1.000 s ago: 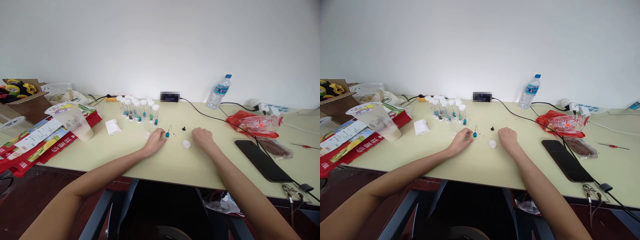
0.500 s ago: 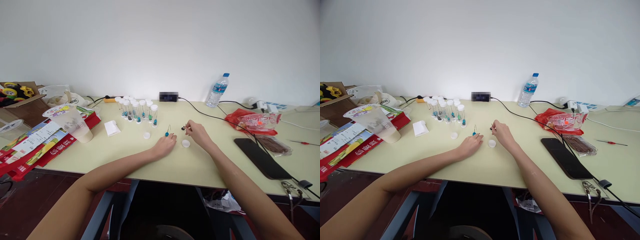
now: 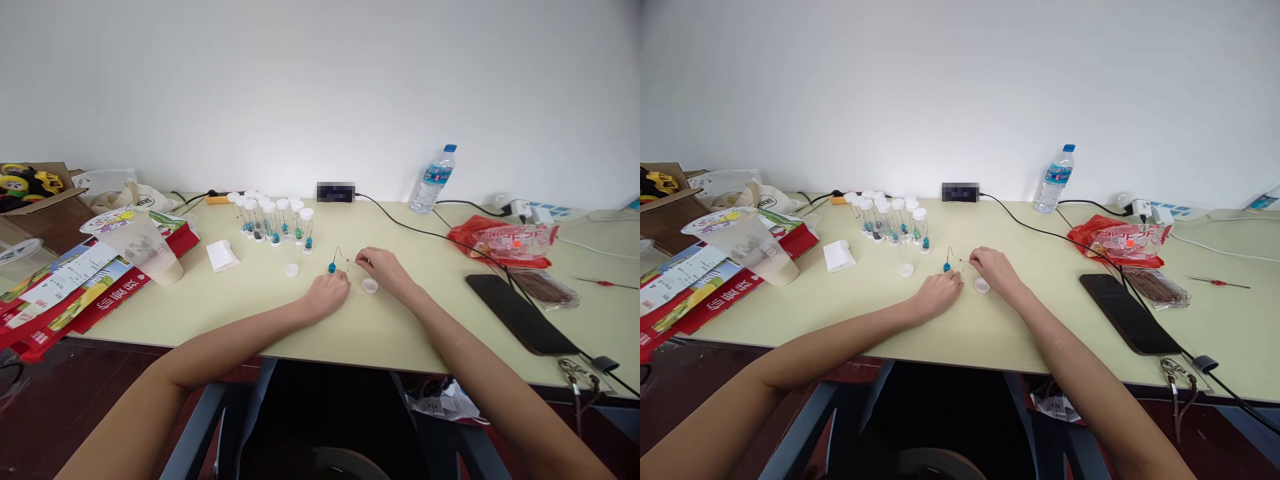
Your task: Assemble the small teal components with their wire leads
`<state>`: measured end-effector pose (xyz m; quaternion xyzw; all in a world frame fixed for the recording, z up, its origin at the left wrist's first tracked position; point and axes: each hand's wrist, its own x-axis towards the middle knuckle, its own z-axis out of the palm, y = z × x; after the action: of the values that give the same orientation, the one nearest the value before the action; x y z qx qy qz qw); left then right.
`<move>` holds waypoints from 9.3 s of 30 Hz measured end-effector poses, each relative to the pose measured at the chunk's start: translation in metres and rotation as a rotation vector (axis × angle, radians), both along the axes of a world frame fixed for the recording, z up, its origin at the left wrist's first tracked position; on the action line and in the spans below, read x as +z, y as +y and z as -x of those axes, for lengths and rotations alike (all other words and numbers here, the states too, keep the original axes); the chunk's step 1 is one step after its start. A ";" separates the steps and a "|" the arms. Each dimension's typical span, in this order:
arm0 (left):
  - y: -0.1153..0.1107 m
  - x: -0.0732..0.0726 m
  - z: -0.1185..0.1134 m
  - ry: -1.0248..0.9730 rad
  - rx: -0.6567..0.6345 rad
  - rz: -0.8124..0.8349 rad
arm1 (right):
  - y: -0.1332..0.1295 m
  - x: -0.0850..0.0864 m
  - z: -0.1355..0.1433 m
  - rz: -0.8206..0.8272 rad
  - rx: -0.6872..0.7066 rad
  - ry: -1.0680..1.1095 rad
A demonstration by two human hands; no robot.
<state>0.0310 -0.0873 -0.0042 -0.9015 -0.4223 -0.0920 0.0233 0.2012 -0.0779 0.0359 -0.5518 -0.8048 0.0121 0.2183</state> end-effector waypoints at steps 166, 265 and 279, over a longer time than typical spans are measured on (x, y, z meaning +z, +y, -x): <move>0.043 0.004 0.023 -1.439 -0.154 0.901 | -0.009 -0.002 0.014 0.045 0.105 0.369; 0.046 0.005 0.024 -1.400 -0.247 0.978 | -0.012 0.001 0.011 -0.186 0.188 0.086; 0.047 0.002 0.024 -1.459 -0.264 0.976 | -0.010 0.000 0.007 -0.310 0.153 -0.063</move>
<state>0.0067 -0.0399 -0.0019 -0.5691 -0.2166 -0.4554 -0.6495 0.1943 -0.0880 0.0359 -0.4488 -0.8431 -0.1128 0.2738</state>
